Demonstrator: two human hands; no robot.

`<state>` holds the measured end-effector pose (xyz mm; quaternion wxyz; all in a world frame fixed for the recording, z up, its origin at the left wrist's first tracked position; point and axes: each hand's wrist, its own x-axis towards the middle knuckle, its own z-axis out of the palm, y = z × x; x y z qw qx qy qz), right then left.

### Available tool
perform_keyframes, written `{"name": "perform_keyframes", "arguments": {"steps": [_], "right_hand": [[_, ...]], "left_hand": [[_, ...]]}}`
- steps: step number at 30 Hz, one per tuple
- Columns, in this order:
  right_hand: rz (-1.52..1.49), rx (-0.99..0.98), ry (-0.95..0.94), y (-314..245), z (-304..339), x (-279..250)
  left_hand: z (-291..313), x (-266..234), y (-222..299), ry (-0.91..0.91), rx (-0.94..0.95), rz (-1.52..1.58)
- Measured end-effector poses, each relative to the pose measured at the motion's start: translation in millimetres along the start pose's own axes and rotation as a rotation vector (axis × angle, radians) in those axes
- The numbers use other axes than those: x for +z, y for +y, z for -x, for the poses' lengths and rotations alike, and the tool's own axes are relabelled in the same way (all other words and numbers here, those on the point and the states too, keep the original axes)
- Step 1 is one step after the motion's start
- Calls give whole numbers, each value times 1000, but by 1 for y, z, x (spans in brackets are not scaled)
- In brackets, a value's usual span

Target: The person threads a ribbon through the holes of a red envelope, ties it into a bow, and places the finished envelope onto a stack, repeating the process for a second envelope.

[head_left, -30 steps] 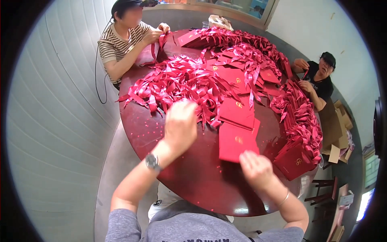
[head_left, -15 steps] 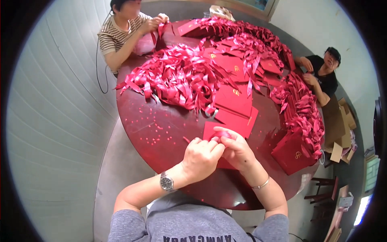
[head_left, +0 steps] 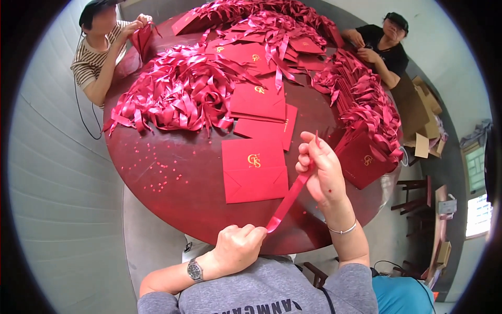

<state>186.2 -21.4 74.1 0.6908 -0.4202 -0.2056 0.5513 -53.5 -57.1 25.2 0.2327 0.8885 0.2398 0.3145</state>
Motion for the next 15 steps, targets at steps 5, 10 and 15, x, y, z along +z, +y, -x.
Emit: {"name": "perform_keyframes", "arguments": {"steps": [5, 10, 15], "right_hand": [[72, -93, 7, -2, -4, 3], [303, -270, -46, 9, -9, -4], [573, -121, -145, 28, -14, -11]], "left_hand": [[-2, -1, 3, -110, 19, 57], [-67, -26, -19, -13, 62, -66], [-131, 3, -87, 12, -52, -334]]}}
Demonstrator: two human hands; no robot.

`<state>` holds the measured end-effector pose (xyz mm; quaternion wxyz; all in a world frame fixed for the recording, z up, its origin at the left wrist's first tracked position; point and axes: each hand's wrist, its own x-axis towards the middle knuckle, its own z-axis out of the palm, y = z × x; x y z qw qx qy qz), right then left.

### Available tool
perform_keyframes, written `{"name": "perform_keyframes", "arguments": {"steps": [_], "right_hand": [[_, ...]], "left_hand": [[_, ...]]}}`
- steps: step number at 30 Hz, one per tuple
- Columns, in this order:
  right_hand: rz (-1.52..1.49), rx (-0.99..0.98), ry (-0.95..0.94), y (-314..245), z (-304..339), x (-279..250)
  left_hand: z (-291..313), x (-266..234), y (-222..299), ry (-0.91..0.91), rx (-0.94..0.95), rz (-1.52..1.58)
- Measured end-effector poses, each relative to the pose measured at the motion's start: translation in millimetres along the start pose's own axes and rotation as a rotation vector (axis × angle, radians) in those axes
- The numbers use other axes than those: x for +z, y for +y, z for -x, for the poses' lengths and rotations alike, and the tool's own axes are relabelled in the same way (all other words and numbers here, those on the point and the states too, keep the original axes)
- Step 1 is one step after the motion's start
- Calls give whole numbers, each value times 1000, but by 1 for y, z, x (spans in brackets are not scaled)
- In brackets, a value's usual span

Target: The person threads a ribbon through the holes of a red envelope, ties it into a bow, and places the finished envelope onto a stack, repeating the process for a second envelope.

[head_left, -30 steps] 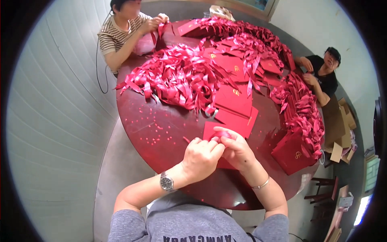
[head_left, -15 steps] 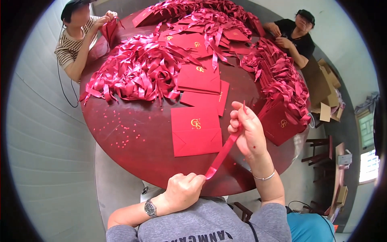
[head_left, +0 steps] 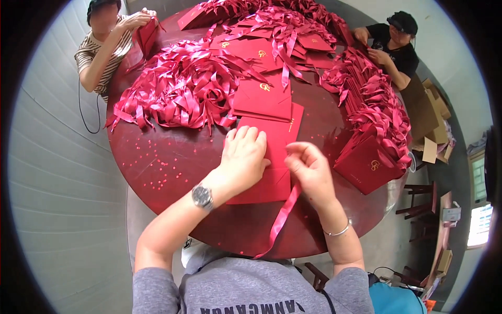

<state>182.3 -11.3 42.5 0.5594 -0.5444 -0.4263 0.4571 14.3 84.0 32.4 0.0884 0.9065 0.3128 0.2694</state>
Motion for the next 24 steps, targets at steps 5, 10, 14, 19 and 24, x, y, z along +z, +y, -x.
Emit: {"name": "perform_keyframes", "arguments": {"steps": [5, 10, 14, 19, 24], "right_hand": [[461, 8, 10, 17, 7, 6], [583, -48, 30, 17, 9, 15], [529, -64, 56, 16, 11, 17], [567, -89, 88, 15, 10, 19], [661, -158, 117, 11, 8, 23]], "left_hand": [[-16, 0, 3, -254, -90, 23], [-26, -10, -4, -340, -251, 220], [-30, -8, -29, -567, -396, 666], [-21, 0, -34, -565, -550, 932], [-19, 2, -35, -582, -583, 998]]}}
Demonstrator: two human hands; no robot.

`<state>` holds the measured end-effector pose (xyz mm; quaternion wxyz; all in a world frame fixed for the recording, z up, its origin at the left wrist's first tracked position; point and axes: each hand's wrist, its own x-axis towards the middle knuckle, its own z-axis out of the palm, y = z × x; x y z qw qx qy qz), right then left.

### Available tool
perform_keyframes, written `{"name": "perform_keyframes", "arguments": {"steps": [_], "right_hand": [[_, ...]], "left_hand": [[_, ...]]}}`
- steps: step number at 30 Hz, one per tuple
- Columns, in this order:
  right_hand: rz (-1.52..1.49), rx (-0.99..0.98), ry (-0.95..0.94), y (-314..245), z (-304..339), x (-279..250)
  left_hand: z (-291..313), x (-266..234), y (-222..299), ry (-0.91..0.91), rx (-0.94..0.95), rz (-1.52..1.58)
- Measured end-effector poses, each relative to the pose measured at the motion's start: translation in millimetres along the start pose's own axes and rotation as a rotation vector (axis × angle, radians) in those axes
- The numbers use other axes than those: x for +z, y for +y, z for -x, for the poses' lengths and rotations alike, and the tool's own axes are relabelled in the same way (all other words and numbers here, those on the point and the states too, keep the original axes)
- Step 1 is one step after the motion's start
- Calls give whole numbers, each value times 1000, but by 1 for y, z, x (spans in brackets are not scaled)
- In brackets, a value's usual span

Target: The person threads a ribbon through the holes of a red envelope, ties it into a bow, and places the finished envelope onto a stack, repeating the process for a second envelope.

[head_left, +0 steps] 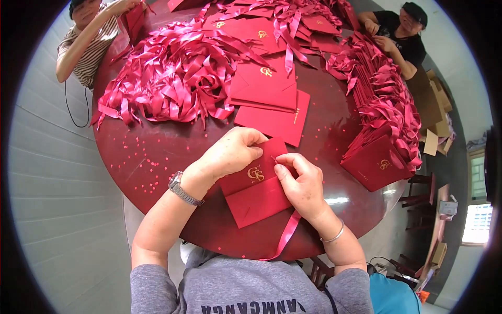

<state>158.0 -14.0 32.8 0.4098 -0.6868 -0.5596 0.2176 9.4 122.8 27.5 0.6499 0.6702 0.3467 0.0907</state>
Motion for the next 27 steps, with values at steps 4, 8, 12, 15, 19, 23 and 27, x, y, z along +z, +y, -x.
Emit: {"name": "perform_keyframes", "arguments": {"steps": [4, 8, 12, 15, 19, 23, 27], "right_hand": [[32, -38, 19, -4, -1, 4], [63, -139, 61, -9, -1, 4], [100, -134, 63, -13, -4, 5], [173, -198, 125, -13, -10, 10], [208, -223, 121, -13, -15, 11], [211, -83, 106, -14, -18, 13], [217, -10, 50, -20, -27, 12]], "left_hand": [[1, -3, -6, -47, -22, 55], [5, -6, -3, -69, -29, 58], [6, -5, -3, -66, -27, 63], [6, 0, -12, -9, 27, 14], [8, 3, -14, 122, 159, -77], [10, 7, -14, 219, 272, -195], [13, 8, -10, 216, 249, -189]]}}
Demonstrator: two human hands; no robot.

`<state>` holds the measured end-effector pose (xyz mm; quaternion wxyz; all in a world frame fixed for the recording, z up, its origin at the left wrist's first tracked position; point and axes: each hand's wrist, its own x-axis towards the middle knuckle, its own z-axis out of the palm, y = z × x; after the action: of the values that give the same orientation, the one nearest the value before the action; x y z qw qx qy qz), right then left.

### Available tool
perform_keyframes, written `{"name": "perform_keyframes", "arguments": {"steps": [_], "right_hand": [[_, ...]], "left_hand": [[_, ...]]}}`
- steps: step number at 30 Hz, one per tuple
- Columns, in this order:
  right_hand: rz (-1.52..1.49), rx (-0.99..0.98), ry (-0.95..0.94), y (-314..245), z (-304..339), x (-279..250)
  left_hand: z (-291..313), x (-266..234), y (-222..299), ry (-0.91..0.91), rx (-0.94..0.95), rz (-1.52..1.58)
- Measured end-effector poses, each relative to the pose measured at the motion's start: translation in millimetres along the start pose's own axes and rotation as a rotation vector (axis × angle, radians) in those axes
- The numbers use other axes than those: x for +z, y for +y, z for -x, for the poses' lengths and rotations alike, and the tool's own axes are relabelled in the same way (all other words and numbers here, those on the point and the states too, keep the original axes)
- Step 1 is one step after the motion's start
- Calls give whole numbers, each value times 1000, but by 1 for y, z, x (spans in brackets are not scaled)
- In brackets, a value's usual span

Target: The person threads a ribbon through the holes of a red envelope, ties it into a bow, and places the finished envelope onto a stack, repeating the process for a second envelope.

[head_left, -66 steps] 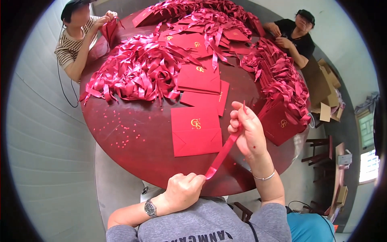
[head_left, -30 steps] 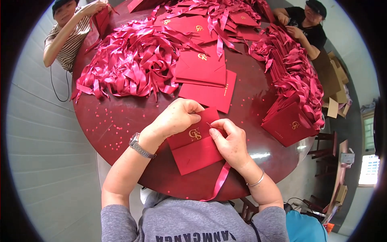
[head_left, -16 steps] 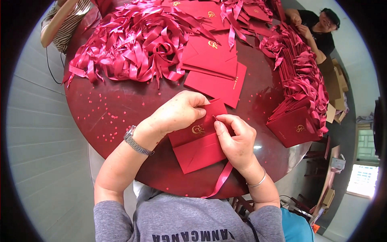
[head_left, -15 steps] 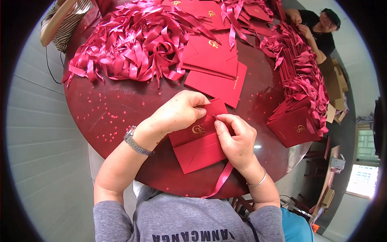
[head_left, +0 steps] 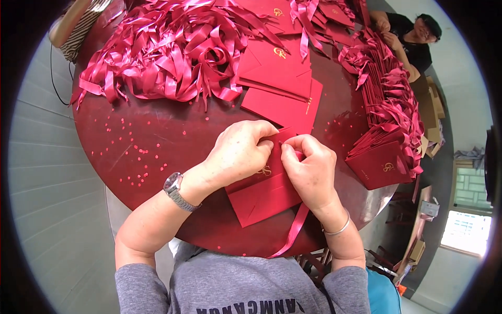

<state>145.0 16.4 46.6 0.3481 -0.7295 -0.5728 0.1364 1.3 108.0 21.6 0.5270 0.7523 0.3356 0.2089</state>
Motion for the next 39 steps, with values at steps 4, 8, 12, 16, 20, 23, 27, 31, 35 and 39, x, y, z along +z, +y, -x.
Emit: {"name": "perform_keyframes", "arguments": {"steps": [4, 8, 12, 16, 20, 23, 27, 31, 35, 39], "right_hand": [[137, -11, -81, -5, -10, -7], [412, -193, -146, -19, -12, -5], [545, -315, -158, -27, -12, -8], [360, -232, -134, -31, -8, -19], [153, -92, -82, -20, 2, -13], [80, -100, -48, -11, 3, -10], [5, -102, -50, -4, 2, -7], [38, -165, -35, 1, -1, -5], [-12, -179, -34, 8, -3, -2], [-12, -181, -71, 10, -6, -4]], "left_hand": [[6, 8, 1, 88, 92, -136], [12, 14, 6, 172, 159, -328], [9, 8, 6, 142, 39, -167], [3, -2, -1, -4, -154, 179], [0, 2, -6, -40, -219, 201], [0, 4, -8, -53, -225, 241], [-1, -2, -8, -91, -257, 371], [-2, -6, -2, -128, -276, 447], [-2, -6, -1, -117, -275, 419], [-3, -10, 6, -143, -317, 397]]}}
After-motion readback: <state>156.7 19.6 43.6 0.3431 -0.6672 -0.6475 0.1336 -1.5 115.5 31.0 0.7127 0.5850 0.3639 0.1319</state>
